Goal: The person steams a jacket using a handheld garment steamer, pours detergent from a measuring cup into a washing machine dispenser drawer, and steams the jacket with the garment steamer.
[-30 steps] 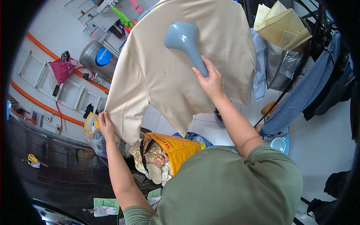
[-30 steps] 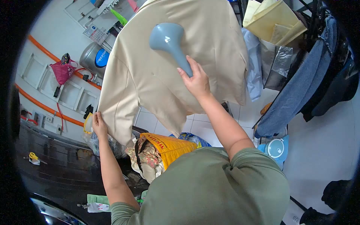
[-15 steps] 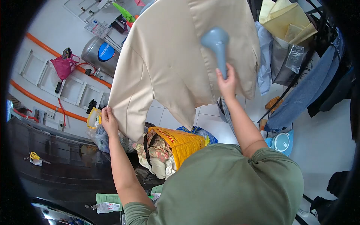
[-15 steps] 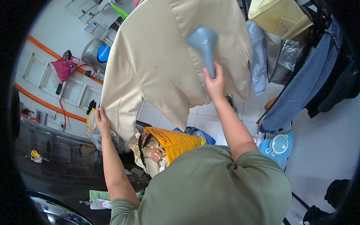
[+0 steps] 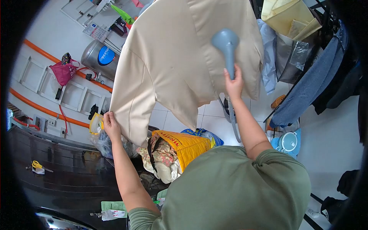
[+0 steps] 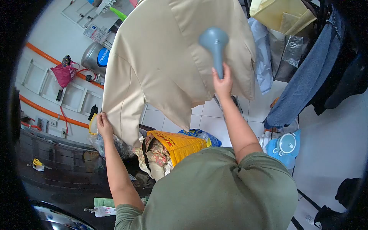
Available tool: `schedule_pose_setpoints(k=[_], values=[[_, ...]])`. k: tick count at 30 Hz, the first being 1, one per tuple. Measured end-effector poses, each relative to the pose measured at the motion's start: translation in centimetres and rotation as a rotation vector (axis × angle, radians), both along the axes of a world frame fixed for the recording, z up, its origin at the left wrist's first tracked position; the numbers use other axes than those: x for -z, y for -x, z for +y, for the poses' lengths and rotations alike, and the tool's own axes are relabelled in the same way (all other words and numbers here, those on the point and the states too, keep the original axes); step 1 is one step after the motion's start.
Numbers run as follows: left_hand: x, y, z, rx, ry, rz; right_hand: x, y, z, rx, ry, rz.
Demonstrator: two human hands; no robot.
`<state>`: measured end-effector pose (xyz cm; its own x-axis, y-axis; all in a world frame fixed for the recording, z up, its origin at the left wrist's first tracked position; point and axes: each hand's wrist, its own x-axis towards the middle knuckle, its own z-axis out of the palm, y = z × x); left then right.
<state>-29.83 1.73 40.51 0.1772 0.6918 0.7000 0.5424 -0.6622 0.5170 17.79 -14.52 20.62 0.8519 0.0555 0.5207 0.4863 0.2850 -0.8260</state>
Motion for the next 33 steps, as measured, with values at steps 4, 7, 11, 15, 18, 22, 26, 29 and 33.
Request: schedule_pose_setpoints(k=[4,7,11,15,18,22,26,29,33], values=[[0.4,0.0,0.5,0.008,-0.021,-0.01,-0.9,-1.3,-2.0,-0.125,0.119,0.265],[0.3,-0.3,0.3,-0.016,-0.012,-0.004,-0.7,-0.4,-1.4,-0.191,0.073,0.109],[0.1,-0.4,0.4,-0.077,-0.094,0.048,-1.8,2.5,-0.8,-0.224,0.14,-0.21],[-0.5,-0.4,0.1,-0.113,-0.067,0.047,-3.4,4.2,0.0,-0.283,0.261,-0.52],[-0.9,-0.1,0.4,-0.115,-0.063,0.051,-5.6,4.4,0.6,-0.312,0.328,-0.777],[-2.3,-0.3,-0.4,-0.163,-0.118,0.144,-5.9,4.5,1.4,-0.391,0.457,-1.021],[-3.1,-0.6,-0.8,-0.193,-0.126,0.136,-4.6,4.4,2.0,-0.409,0.525,-1.184],[-3.1,-0.2,-0.5,-0.184,-0.109,0.136,-4.5,4.4,2.8,-0.394,0.529,-1.201],[-2.8,0.0,0.1,-0.098,-0.101,0.102,-4.9,4.6,4.3,-0.34,0.483,-1.12]])
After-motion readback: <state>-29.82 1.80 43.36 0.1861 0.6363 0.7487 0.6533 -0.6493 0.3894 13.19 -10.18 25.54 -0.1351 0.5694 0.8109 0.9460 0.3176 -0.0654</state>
